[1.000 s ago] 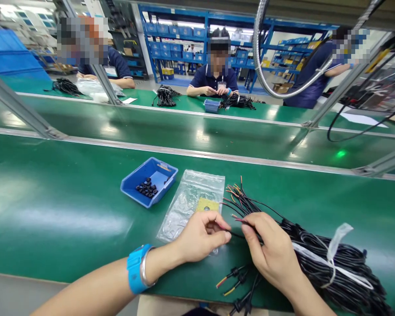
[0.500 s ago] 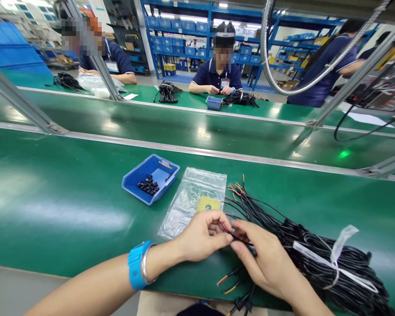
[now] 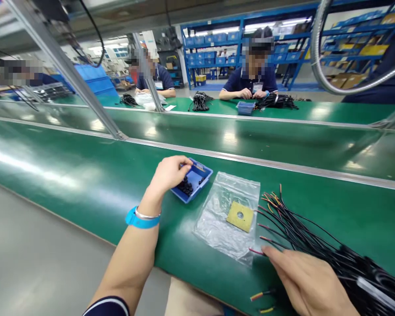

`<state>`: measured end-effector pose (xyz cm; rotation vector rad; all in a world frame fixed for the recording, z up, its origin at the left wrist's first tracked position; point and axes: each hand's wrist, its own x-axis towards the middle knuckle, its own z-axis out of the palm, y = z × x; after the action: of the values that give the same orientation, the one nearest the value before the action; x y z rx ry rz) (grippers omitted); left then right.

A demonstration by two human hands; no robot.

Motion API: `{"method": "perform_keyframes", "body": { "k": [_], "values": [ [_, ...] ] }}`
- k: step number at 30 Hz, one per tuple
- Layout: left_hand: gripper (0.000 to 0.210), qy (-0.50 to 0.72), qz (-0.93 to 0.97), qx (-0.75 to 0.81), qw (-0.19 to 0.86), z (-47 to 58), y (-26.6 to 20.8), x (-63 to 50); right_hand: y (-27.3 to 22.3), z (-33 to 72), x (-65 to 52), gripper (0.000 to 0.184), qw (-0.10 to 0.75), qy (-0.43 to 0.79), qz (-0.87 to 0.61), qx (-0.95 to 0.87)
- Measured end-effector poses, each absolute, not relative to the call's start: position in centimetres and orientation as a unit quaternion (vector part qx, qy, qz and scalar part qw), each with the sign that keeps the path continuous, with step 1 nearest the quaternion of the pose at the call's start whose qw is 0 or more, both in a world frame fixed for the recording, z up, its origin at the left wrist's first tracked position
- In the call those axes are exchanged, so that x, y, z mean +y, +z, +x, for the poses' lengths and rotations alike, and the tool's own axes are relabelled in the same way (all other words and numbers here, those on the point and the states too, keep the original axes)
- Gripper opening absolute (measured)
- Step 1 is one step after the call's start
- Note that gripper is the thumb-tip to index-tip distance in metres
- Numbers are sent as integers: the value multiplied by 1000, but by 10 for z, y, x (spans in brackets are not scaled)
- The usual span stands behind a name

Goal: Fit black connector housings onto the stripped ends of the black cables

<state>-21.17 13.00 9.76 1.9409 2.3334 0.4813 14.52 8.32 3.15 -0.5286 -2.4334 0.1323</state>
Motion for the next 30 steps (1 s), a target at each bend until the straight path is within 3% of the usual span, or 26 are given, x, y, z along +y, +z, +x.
{"method": "perform_keyframes", "body": {
  "k": [4,10,30],
  "values": [
    [20,24,644,762,66,-217,80,139,37,144,84,22,335,22,-190,-923],
    [19,-47,653,752,74,-201,71,143,36,142,83,18,352,30,-201,-914],
    [26,-40,668,734,117,-203,67,143,34,144,79,21,385,46,-207,-898]
  ]
}}
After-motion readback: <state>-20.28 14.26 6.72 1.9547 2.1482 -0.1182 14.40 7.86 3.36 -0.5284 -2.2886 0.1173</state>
